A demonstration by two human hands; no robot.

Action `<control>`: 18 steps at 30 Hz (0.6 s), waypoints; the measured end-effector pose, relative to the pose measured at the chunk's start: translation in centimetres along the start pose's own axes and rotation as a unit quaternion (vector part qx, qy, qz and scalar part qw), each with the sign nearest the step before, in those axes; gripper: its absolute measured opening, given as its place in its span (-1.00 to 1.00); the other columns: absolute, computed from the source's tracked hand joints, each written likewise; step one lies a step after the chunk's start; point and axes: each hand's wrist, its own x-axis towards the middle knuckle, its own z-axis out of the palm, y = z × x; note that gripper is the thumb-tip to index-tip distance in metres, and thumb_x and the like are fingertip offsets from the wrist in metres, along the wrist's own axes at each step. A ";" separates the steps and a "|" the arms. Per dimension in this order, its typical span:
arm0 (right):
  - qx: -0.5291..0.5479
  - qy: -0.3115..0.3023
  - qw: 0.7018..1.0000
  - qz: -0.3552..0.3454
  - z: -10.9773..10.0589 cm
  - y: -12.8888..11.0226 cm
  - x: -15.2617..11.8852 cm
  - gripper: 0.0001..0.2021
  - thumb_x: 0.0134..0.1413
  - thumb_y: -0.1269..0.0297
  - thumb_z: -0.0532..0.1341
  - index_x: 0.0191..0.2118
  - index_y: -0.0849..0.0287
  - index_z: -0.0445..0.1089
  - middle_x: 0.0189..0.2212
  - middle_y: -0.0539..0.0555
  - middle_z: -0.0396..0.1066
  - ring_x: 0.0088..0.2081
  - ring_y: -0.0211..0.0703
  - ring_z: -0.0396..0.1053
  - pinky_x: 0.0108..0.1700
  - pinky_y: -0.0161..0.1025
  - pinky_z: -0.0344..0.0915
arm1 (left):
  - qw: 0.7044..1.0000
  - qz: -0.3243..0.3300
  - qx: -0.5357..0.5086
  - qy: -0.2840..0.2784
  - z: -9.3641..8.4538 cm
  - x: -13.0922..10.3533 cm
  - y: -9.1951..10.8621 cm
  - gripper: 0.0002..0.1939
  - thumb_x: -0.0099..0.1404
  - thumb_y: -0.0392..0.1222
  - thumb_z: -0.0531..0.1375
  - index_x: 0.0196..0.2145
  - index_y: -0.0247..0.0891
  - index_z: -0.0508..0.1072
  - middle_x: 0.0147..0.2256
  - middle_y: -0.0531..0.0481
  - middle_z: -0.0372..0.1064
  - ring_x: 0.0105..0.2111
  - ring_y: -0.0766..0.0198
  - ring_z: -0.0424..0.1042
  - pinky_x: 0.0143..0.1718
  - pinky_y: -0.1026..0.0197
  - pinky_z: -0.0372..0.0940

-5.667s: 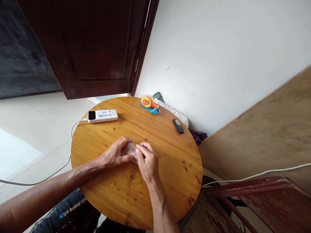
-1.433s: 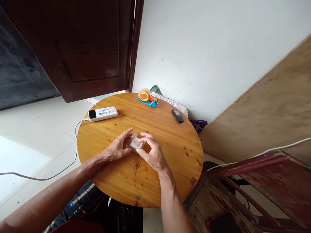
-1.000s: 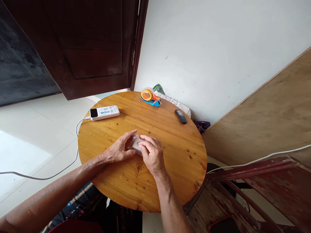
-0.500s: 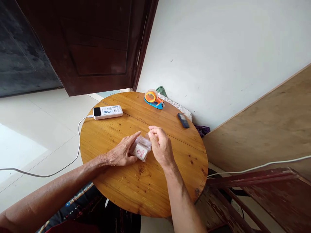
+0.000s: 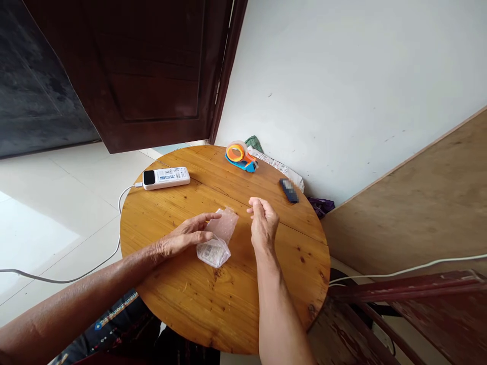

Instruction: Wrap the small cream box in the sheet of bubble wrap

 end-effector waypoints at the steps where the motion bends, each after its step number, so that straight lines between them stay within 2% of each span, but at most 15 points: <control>1: 0.012 -0.017 1.000 -0.003 -0.4 -0.7 -0.2 -0.71 0.07 -0.01 0.23 -0.33 0.14 0.43 -0.46 -0.01 0.45 -0.53 -0.30 0.32 -0.49 -0.34 0.21 | 1.000 -0.002 -0.013 0.004 0.0 0.0 0.1 -0.32 0.21 0.03 0.24 0.24 -0.20 0.28 0.09 -0.12 0.40 0.06 -0.04 0.37 0.07 -0.06 0.27; 2: 0.021 -0.059 0.998 0.003 -0.8 -1.4 -0.6 -0.70 0.08 -0.03 0.24 -0.35 0.13 0.40 -0.52 -0.06 0.41 -0.58 -0.33 0.27 -0.53 -0.36 0.18 | 0.999 -0.002 -0.032 0.008 0.0 0.0 0.1 -0.32 0.21 0.05 0.24 0.24 -0.22 0.28 0.13 -0.14 0.37 0.09 -0.06 0.34 0.10 -0.06 0.24; 3: 0.020 -0.128 0.991 0.018 -1.0 -2.0 -1.0 -0.68 0.08 -0.05 0.24 -0.39 0.13 0.37 -0.56 -0.08 0.37 -0.61 -0.34 0.25 -0.55 -0.36 0.17 | 0.998 -0.001 -0.054 0.010 0.1 0.1 0.1 -0.30 0.20 0.05 0.25 0.24 -0.24 0.28 0.17 -0.15 0.33 0.13 -0.08 0.31 0.14 -0.06 0.21; 5: -0.031 -0.276 0.959 0.045 -1.1 -3.0 -1.9 -0.61 0.09 -0.11 0.23 -0.48 0.13 0.32 -0.61 -0.08 0.34 -0.63 -0.32 0.25 -0.56 -0.35 0.17 | 0.995 -0.002 -0.103 0.010 0.2 0.2 -0.1 -0.26 0.17 0.04 0.29 0.25 -0.26 0.28 0.21 -0.18 0.30 0.18 -0.12 0.27 0.18 -0.06 0.16; 6: -0.078 -0.321 0.943 0.044 -0.9 -3.3 -2.4 -0.58 0.08 -0.14 0.22 -0.51 0.13 0.31 -0.63 -0.07 0.34 -0.62 -0.30 0.26 -0.55 -0.34 0.17 | 0.992 -0.006 -0.128 0.010 0.2 0.2 -0.2 -0.24 0.15 0.03 0.31 0.25 -0.27 0.28 0.21 -0.19 0.31 0.19 -0.14 0.27 0.19 -0.07 0.15; 7: -0.130 -0.337 0.932 0.033 -0.5 -3.4 -2.8 -0.56 0.07 -0.16 0.21 -0.53 0.12 0.29 -0.65 -0.07 0.32 -0.61 -0.29 0.26 -0.54 -0.33 0.15 | 0.988 -0.011 -0.154 0.010 0.3 0.3 -0.4 -0.23 0.13 0.02 0.33 0.25 -0.28 0.29 0.20 -0.20 0.32 0.19 -0.15 0.27 0.19 -0.07 0.15; 9: -0.218 -0.312 0.925 -0.003 0.3 -3.2 -3.4 -0.54 0.04 -0.20 0.21 -0.56 0.10 0.25 -0.68 -0.08 0.28 -0.59 -0.27 0.23 -0.52 -0.32 0.09 | 0.978 -0.022 -0.209 0.009 0.3 0.4 -0.6 -0.24 0.10 0.04 0.35 0.21 -0.29 0.34 0.16 -0.22 0.36 0.17 -0.17 0.30 0.19 -0.08 0.14; 11: -0.256 -0.283 0.924 -0.021 1.0 -2.6 -3.5 -0.54 0.01 -0.20 0.21 -0.57 0.09 0.22 -0.67 -0.07 0.28 -0.57 -0.25 0.23 -0.51 -0.31 0.07 | 0.966 -0.030 -0.258 0.006 0.3 0.5 -0.5 -0.30 0.10 0.10 0.35 0.13 -0.30 0.42 0.12 -0.23 0.41 0.15 -0.15 0.32 0.18 -0.07 0.14; 15: -0.213 -0.275 0.938 0.009 0.8 -1.4 -2.7 -0.64 0.10 -0.04 0.10 -0.55 0.09 0.22 -0.64 -0.06 0.32 -0.55 -0.23 0.27 -0.49 -0.32 0.14 | 0.957 -0.046 -0.285 0.007 0.0 1.4 1.1 -0.41 0.07 0.17 0.36 -0.05 -0.27 0.55 0.00 -0.18 0.50 0.08 -0.05 0.39 0.11 0.02 0.20; 18: -0.171 -0.239 0.955 0.032 -0.4 -1.2 -1.6 -0.69 0.07 0.06 0.08 -0.58 0.10 0.21 -0.67 -0.07 0.30 -0.57 -0.25 0.27 -0.50 -0.33 0.19 | 0.959 -0.053 -0.272 0.052 -0.2 3.0 2.3 -0.49 0.00 0.11 0.39 -0.18 -0.31 0.58 -0.15 -0.14 0.55 -0.08 0.04 0.45 -0.03 0.10 0.27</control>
